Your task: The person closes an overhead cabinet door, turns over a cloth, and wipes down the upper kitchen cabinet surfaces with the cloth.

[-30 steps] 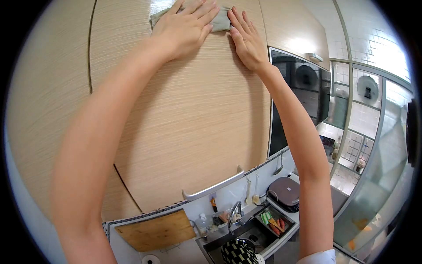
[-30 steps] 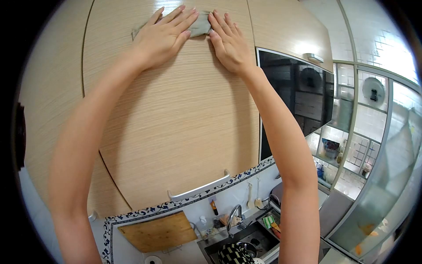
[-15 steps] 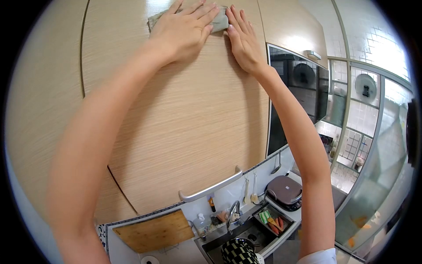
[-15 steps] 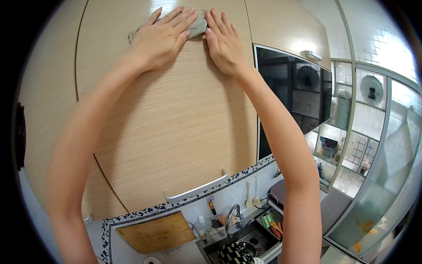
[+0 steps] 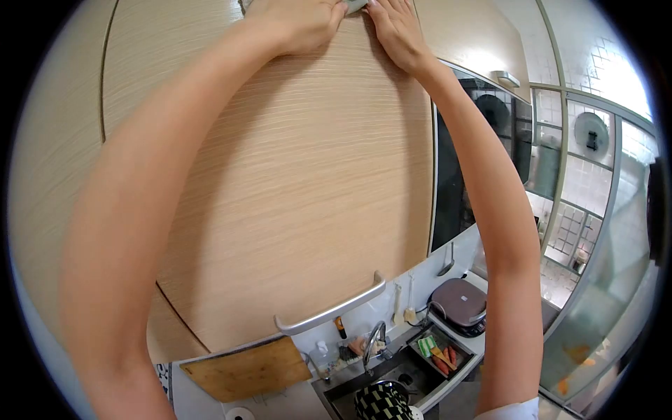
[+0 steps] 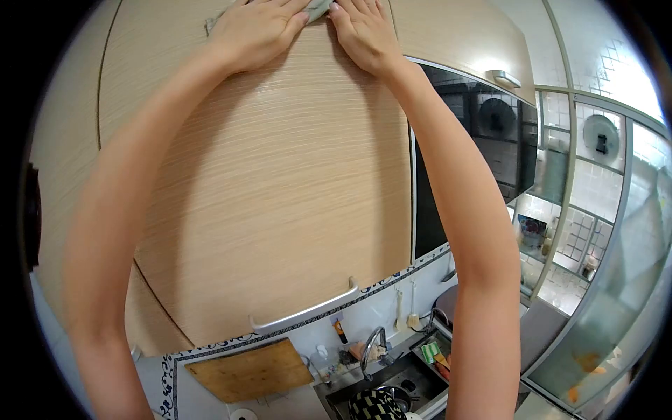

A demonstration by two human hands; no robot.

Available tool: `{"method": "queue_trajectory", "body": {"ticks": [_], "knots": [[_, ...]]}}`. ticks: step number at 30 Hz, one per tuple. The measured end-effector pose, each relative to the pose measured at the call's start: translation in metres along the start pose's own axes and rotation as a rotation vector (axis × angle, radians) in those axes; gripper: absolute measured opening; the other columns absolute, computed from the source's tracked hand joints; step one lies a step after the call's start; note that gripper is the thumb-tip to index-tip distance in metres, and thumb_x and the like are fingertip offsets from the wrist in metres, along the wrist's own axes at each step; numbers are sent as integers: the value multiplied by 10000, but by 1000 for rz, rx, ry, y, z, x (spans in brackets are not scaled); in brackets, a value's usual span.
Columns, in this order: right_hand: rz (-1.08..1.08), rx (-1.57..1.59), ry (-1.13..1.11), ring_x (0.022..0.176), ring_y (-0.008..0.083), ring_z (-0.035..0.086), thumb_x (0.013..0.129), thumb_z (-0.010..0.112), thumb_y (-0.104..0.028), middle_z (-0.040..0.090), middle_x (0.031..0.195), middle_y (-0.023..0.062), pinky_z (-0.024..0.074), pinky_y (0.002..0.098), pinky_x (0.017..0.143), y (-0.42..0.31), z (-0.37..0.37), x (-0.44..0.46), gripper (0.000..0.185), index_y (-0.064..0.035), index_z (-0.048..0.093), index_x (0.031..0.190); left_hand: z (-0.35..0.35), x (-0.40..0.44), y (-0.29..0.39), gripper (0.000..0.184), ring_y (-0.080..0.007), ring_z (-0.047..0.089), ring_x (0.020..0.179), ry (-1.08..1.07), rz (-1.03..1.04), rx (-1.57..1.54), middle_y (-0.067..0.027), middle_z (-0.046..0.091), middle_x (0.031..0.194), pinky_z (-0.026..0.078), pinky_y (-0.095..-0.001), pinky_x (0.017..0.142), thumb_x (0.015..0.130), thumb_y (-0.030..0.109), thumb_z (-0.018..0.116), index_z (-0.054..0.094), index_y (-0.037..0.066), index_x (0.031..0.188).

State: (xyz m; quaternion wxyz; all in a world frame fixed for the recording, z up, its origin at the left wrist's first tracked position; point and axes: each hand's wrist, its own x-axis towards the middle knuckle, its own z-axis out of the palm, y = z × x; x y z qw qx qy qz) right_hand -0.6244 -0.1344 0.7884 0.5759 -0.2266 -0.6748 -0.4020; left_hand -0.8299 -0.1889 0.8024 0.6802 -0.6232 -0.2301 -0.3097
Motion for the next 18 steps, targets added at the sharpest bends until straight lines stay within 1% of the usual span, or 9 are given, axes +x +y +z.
{"method": "queue_trajectory", "body": {"ticks": [2,5,8,12,14,18], "knots": [[38,14,-8,1518,360,126,1054,254,-326,227,1626,162,115,444,1223,1,-2,3,575,-26,284,1543,-5,5,3,541,-269,348,1445,-29,-40,-27,-132,387,1556,220,-496,1197,1028,281,292,379,12,1490],[19,-12,14,1521,352,119,1054,240,-344,223,1628,161,114,438,1224,13,2,13,584,-33,280,1547,-10,11,5,548,-272,333,1454,-80,-43,-35,-133,368,1567,212,-502,1199,1028,281,280,365,10,1497],[-2,-27,17,1521,347,118,1052,238,-345,225,1627,160,115,432,1226,20,-1,18,586,-34,280,1548,-6,19,6,552,-275,324,1459,-74,-51,-57,-131,360,1571,205,-510,1200,1028,283,272,357,9,1499],[-6,-30,52,1515,359,136,1047,240,-346,235,1619,176,121,409,1230,29,-1,27,599,-4,280,1538,8,36,1,556,-272,316,1463,-70,-38,-23,-130,356,1574,201,-516,1200,1029,290,266,356,11,1500],[-24,-30,62,1512,364,144,1046,241,-347,239,1616,182,124,400,1232,38,0,36,605,7,278,1535,19,47,-4,560,-269,301,1471,-115,-54,7,-124,348,1579,193,-512,1204,1034,304,251,350,20,1506],[1,-71,82,1506,377,155,1045,233,-348,241,1612,193,135,396,1231,52,3,51,612,22,272,1532,16,58,1,564,-267,281,1481,-174,-94,58,-114,334,1589,184,-507,1210,1040,314,237,337,31,1517]]}}
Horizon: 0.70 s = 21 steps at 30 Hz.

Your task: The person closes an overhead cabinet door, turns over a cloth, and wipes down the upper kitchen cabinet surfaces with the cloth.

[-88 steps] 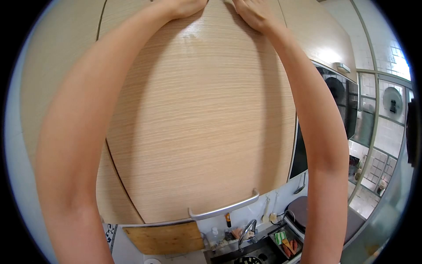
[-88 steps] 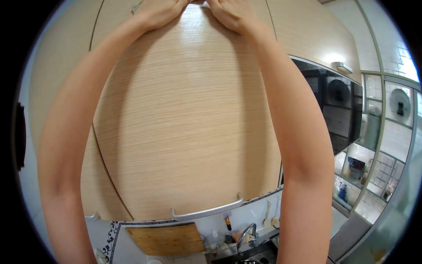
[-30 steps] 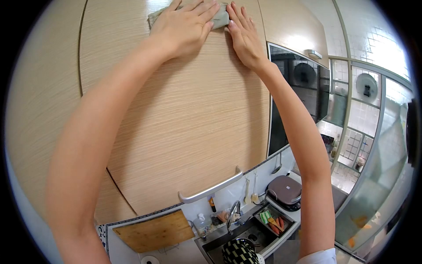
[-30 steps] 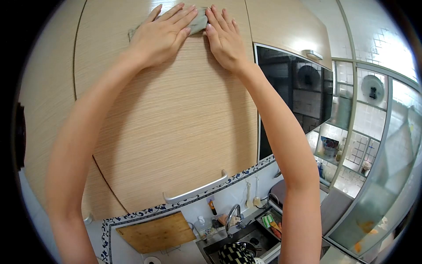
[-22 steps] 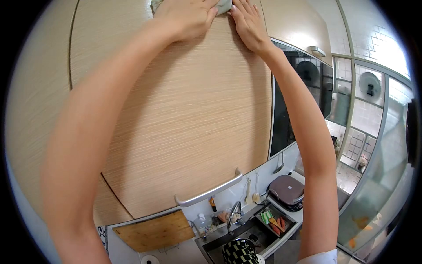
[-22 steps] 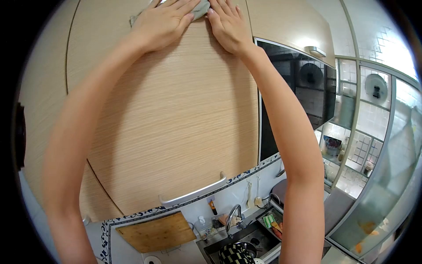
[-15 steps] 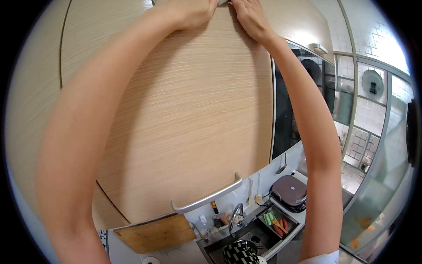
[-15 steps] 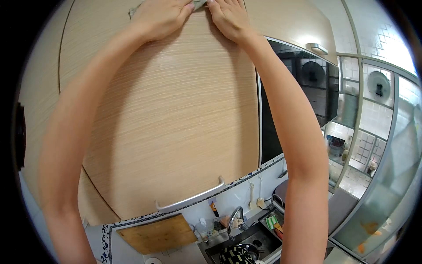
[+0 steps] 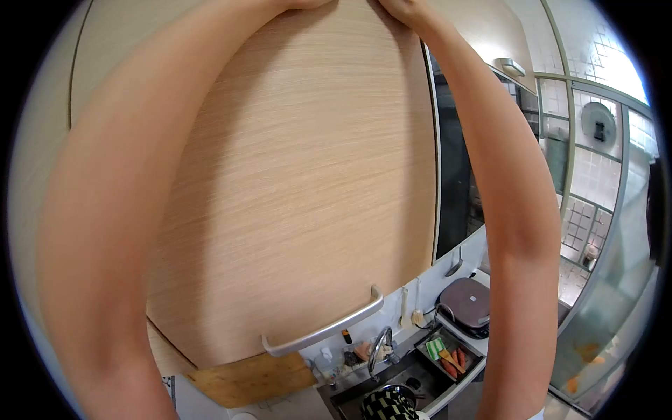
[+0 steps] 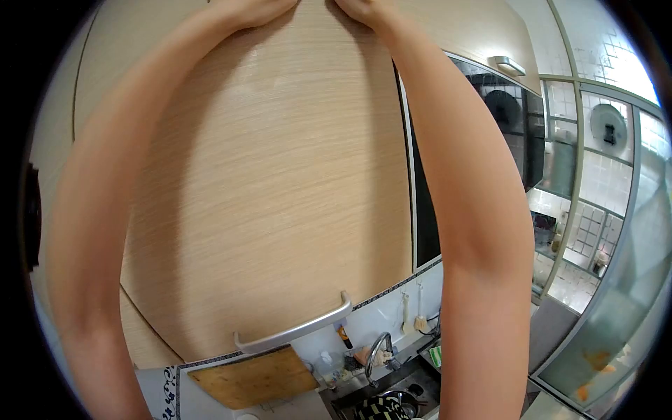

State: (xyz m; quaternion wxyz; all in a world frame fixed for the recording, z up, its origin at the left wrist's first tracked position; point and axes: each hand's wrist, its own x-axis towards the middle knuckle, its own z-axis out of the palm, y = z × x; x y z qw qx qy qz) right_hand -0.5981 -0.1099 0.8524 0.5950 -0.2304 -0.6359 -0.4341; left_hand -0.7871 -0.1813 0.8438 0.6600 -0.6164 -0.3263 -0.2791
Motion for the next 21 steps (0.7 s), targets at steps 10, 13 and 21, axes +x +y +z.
{"method": "queue_trajectory", "body": {"ticks": [10,13,21], "knots": [[27,-16,28,1506,383,148,1047,221,-328,214,1619,199,147,431,1222,-18,-4,-21,597,19,278,1530,13,-3,3,555,-277,282,1478,92,48,-5,-123,343,1582,191,-507,1207,1049,324,246,353,33,1509],[3,-12,39,1503,389,149,1043,243,-288,222,1614,208,146,432,1222,-20,-3,-37,572,24,298,1520,7,-20,12,541,-286,298,1469,144,77,-78,-134,371,1563,202,-508,1202,1048,314,265,382,30,1492],[-25,-13,30,1498,407,142,1029,288,-226,241,1599,228,117,433,1230,-45,-10,-73,552,56,308,1503,2,-56,26,524,-298,305,1461,171,134,-4,-135,385,1554,193,-483,1207,1054,303,274,399,28,1482]]}}
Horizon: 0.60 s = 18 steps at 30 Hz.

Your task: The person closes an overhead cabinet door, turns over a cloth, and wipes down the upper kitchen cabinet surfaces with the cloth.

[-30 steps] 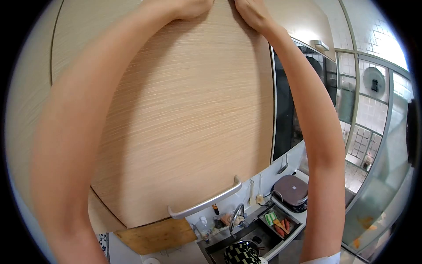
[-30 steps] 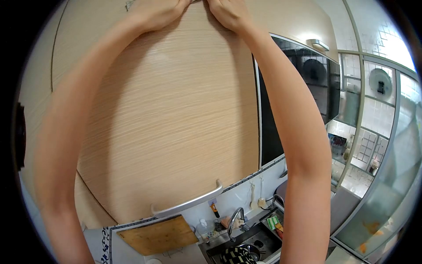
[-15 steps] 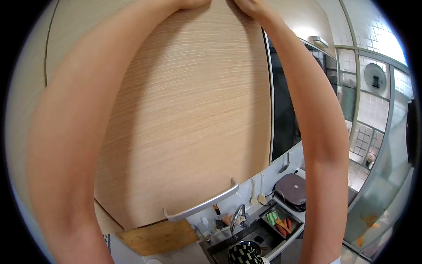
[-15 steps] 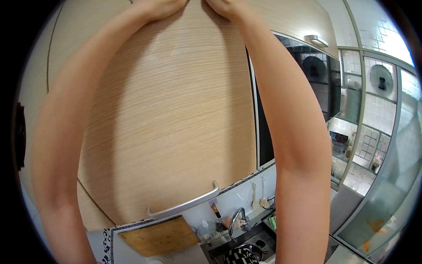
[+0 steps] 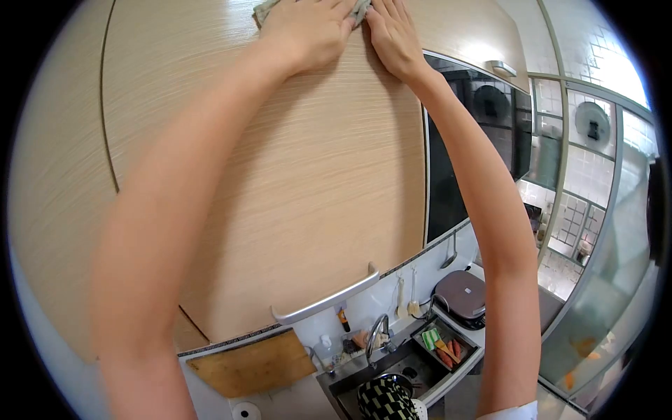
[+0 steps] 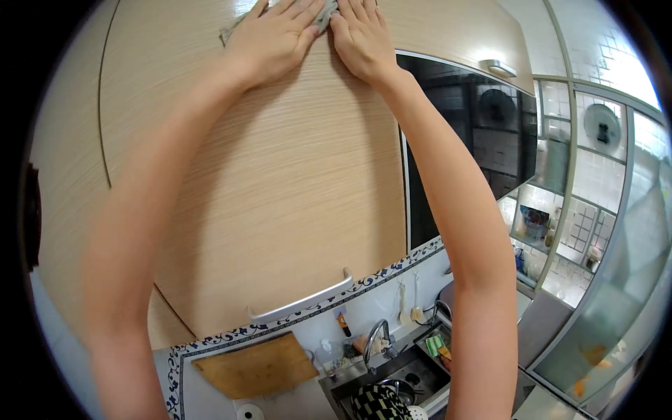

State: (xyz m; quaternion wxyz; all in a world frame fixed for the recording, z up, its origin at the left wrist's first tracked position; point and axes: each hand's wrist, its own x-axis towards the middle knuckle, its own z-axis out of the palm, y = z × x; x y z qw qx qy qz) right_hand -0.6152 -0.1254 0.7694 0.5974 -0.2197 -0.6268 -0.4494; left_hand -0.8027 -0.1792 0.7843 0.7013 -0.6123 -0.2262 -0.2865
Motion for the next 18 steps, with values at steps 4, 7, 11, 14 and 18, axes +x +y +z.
{"method": "queue_trajectory", "body": {"ticks": [4,7,11,14,18], "knots": [[31,-24,-31,1498,413,129,1028,301,-230,224,1608,218,102,426,1234,-6,-2,-21,550,37,309,1508,-7,-12,11,535,-284,259,1484,-50,-69,-203,-122,332,1586,159,-499,1215,1060,314,270,354,35,1509],[36,-32,35,1512,325,170,1057,242,-335,236,1630,116,130,437,1223,-19,-2,-37,568,-52,292,1547,-12,-24,21,534,-220,232,1496,-115,-96,-133,-45,301,1606,150,-474,1232,1064,336,260,310,100,1540],[87,25,-40,1518,322,152,1049,250,-323,217,1636,120,121,432,1226,-37,-16,-55,578,-46,268,1555,-23,-41,32,532,-175,231,1497,-134,-99,-8,14,289,1613,151,-437,1246,1069,354,244,285,152,1559],[88,32,-66,1522,317,141,1047,255,-321,212,1638,118,112,426,1227,-45,-17,-66,580,-47,261,1558,-27,-54,35,531,-186,243,1493,-124,-77,-53,-1,292,1613,152,-437,1243,1066,345,262,288,143,1556],[115,12,-116,1525,313,131,1048,255,-325,207,1641,115,96,420,1228,-62,-22,-77,581,-52,258,1561,-33,-71,35,531,-193,260,1487,-129,-61,-105,-10,294,1612,154,-436,1241,1061,337,289,300,135,1551]]}}
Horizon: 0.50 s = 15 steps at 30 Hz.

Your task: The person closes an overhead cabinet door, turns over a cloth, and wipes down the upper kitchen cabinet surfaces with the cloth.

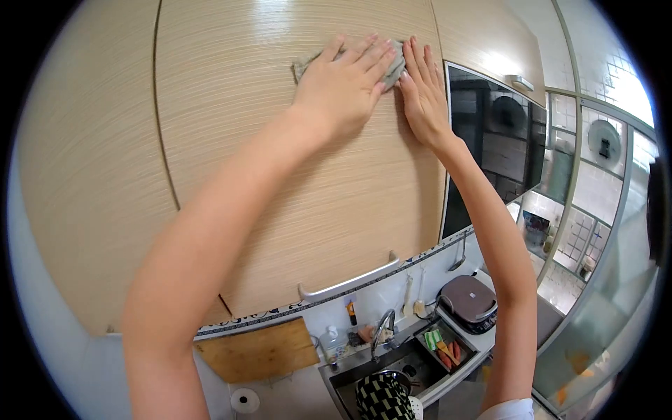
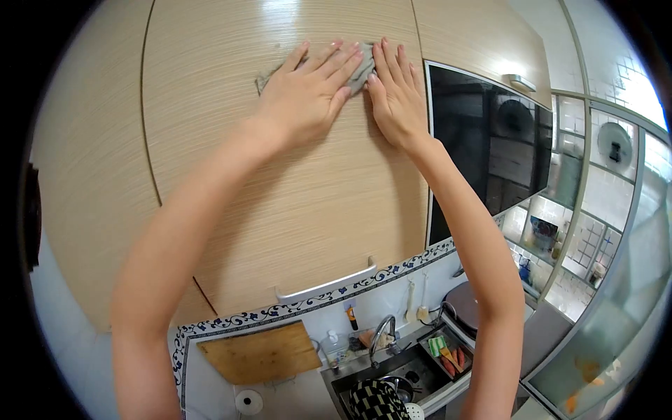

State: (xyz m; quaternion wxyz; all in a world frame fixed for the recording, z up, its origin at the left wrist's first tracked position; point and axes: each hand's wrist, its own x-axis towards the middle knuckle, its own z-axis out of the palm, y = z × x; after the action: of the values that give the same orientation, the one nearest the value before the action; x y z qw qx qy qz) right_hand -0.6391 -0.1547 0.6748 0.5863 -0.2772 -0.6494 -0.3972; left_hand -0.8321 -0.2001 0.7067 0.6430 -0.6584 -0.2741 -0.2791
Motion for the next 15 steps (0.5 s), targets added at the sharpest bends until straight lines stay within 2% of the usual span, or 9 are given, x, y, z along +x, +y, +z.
{"method": "queue_trajectory", "body": {"ticks": [8,15], "knots": [[-21,42,-34,1524,311,146,1041,289,-319,233,1637,91,106,449,1221,-42,7,-17,569,-80,287,1557,-19,-50,-16,517,-187,291,1473,32,26,-140,-20,355,1584,173,-444,1231,1046,322,353,346,145,1532],[-62,69,-77,1523,307,152,1037,315,-338,233,1638,84,112,463,1219,-82,14,-11,581,-91,280,1561,-41,-84,-44,515,-185,322,1459,25,-3,-128,-16,385,1567,208,-439,1219,1035,302,406,360,154,1526]]}}
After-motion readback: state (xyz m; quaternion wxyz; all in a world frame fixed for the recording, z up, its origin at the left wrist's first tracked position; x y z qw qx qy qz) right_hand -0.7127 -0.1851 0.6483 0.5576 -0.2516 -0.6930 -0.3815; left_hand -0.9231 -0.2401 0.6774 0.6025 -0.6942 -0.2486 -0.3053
